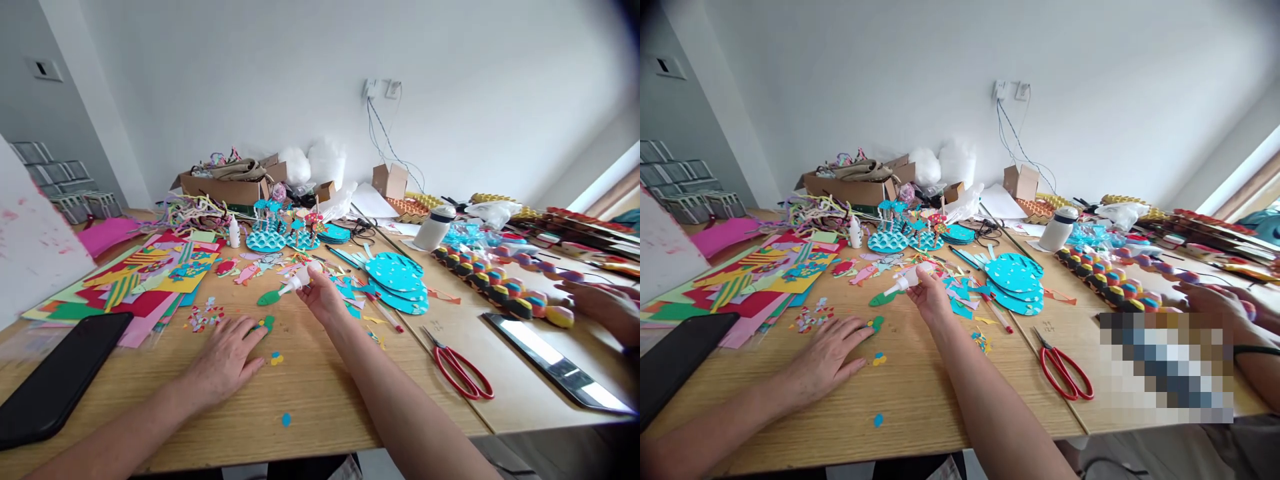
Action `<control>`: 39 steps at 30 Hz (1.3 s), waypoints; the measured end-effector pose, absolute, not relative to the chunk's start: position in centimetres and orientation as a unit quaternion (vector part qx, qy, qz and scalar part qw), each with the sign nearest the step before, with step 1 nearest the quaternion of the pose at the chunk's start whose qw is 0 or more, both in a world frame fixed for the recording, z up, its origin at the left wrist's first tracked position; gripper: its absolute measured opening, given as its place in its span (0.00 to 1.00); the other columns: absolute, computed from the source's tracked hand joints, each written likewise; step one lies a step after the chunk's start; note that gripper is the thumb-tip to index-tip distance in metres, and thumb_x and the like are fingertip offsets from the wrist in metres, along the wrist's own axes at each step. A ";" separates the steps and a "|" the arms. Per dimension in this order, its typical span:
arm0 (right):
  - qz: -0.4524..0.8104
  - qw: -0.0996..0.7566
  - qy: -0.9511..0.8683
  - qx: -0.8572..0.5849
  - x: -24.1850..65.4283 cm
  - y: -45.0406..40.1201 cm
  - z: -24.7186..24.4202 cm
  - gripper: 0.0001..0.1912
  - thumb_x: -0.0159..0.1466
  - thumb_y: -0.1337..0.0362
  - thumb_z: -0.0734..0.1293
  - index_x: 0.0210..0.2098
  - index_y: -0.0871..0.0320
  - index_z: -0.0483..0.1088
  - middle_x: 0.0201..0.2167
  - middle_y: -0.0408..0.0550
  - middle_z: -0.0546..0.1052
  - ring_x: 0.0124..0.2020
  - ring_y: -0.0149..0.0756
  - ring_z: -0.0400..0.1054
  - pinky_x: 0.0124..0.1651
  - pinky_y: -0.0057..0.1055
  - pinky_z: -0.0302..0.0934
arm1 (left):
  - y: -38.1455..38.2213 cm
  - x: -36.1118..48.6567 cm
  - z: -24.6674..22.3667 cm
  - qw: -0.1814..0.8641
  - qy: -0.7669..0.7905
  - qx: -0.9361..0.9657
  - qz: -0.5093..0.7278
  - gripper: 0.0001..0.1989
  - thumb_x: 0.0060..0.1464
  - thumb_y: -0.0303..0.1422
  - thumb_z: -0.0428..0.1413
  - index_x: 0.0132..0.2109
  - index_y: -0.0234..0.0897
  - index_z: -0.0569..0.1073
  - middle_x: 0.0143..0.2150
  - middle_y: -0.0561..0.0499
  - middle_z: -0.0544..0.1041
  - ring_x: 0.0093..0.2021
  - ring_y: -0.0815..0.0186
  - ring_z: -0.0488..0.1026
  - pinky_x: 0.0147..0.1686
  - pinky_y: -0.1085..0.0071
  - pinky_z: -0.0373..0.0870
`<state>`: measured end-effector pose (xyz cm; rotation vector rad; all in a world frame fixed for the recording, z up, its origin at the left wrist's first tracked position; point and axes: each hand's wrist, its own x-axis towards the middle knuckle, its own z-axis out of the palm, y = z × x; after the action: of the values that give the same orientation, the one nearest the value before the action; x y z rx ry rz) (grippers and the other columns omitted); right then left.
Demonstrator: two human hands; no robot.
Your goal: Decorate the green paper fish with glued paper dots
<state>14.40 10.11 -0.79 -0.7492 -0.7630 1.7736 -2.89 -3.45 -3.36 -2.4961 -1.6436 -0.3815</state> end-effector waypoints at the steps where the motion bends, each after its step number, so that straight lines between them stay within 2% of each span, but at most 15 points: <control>1: 0.742 0.509 -0.311 -0.306 14.4 10.1 -0.7 0.13 0.48 0.61 0.69 0.29 0.55 0.62 0.22 0.39 0.72 0.23 0.28 0.67 0.27 0.26 0.63 | -3.4 -2.9 -3.3 0.059 -0.545 -0.827 -0.126 0.19 0.52 0.35 0.53 0.51 0.39 0.66 0.49 0.44 0.69 0.50 0.55 0.64 0.50 0.53 0.58; 7: 0.759 0.500 -0.305 -0.284 14.7 10.2 -0.4 0.13 0.49 0.63 0.68 0.33 0.54 0.61 0.24 0.37 0.72 0.24 0.28 0.68 0.27 0.26 0.64 | -3.0 -3.2 -3.0 0.043 -0.543 -0.830 -0.119 0.20 0.52 0.39 0.51 0.52 0.40 0.65 0.51 0.45 0.68 0.51 0.55 0.63 0.50 0.53 0.58; 12: 0.766 0.468 -0.338 -0.282 14.6 10.1 -0.7 0.14 0.48 0.64 0.69 0.32 0.55 0.61 0.24 0.38 0.73 0.24 0.29 0.68 0.26 0.26 0.64 | -3.0 -3.4 -3.1 0.040 -0.536 -0.836 -0.111 0.18 0.53 0.38 0.51 0.51 0.41 0.66 0.51 0.45 0.68 0.52 0.54 0.63 0.50 0.52 0.57; 16: 0.755 0.457 -0.375 -0.283 14.9 10.2 -0.6 0.15 0.45 0.66 0.71 0.30 0.56 0.63 0.24 0.38 0.73 0.22 0.26 0.67 0.22 0.20 0.60 | -3.1 -3.4 -3.1 0.049 -0.539 -0.834 -0.111 0.18 0.53 0.37 0.51 0.51 0.42 0.66 0.51 0.45 0.68 0.51 0.54 0.63 0.49 0.52 0.58; 19: 0.743 0.462 -0.391 -0.286 15.5 10.6 -0.2 0.17 0.43 0.63 0.73 0.30 0.56 0.63 0.25 0.36 0.73 0.23 0.24 0.67 0.23 0.18 0.60 | -3.2 -3.4 -3.1 0.067 -0.534 -0.837 -0.105 0.18 0.53 0.36 0.51 0.51 0.41 0.67 0.51 0.45 0.69 0.51 0.54 0.63 0.50 0.52 0.58; 23: 0.742 0.420 -0.428 -0.299 16.4 11.1 0.4 0.21 0.37 0.66 0.75 0.28 0.57 0.63 0.28 0.39 0.74 0.28 0.28 0.69 0.30 0.24 0.64 | -3.0 -3.7 -3.4 0.092 -0.522 -0.843 -0.095 0.17 0.53 0.37 0.51 0.51 0.42 0.68 0.50 0.45 0.70 0.52 0.54 0.63 0.50 0.50 0.57; 27: 0.735 0.356 -0.476 -0.327 17.5 10.8 0.7 0.21 0.34 0.72 0.76 0.26 0.61 0.66 0.25 0.43 0.74 0.28 0.32 0.69 0.31 0.28 0.64 | -2.8 -4.0 -4.0 0.111 -0.512 -0.846 -0.096 0.17 0.53 0.39 0.50 0.51 0.44 0.68 0.51 0.46 0.71 0.52 0.54 0.63 0.51 0.50 0.56; 30: 0.710 0.376 -0.485 -0.346 18.4 10.5 0.2 0.17 0.39 0.68 0.75 0.26 0.60 0.67 0.26 0.42 0.74 0.28 0.29 0.68 0.29 0.25 0.61 | -2.7 -4.1 -4.4 0.125 -0.511 -0.845 -0.100 0.18 0.53 0.39 0.51 0.51 0.44 0.68 0.51 0.46 0.71 0.51 0.54 0.64 0.50 0.51 0.57; 34: 0.674 0.449 -0.455 -0.370 19.2 11.5 -0.6 0.15 0.50 0.53 0.69 0.33 0.54 0.68 0.31 0.41 0.73 0.26 0.24 0.64 0.26 0.21 0.58 | -2.7 -4.2 -4.7 0.136 -0.504 -0.846 -0.109 0.18 0.51 0.38 0.52 0.51 0.45 0.68 0.51 0.47 0.71 0.51 0.55 0.65 0.51 0.52 0.56; 36: 0.662 0.476 -0.445 -0.370 19.6 12.6 -0.6 0.18 0.49 0.50 0.68 0.34 0.53 0.67 0.33 0.41 0.73 0.27 0.25 0.65 0.28 0.23 0.60 | -2.7 -4.3 -4.6 0.134 -0.501 -0.848 -0.109 0.19 0.51 0.37 0.53 0.51 0.46 0.68 0.51 0.48 0.72 0.51 0.55 0.65 0.51 0.53 0.56; 39: 0.647 0.489 -0.459 -0.362 20.1 14.4 -0.1 0.22 0.43 0.51 0.72 0.33 0.54 0.67 0.34 0.44 0.73 0.33 0.31 0.68 0.36 0.29 0.63 | -2.7 -4.3 -4.4 0.132 -0.498 -0.851 -0.103 0.19 0.49 0.38 0.54 0.51 0.47 0.68 0.50 0.49 0.73 0.51 0.56 0.66 0.51 0.54 0.57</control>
<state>20.14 14.44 -0.11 -0.8805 -1.1164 1.5725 -4.30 -2.66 -4.44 -2.4692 -1.4441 -0.3001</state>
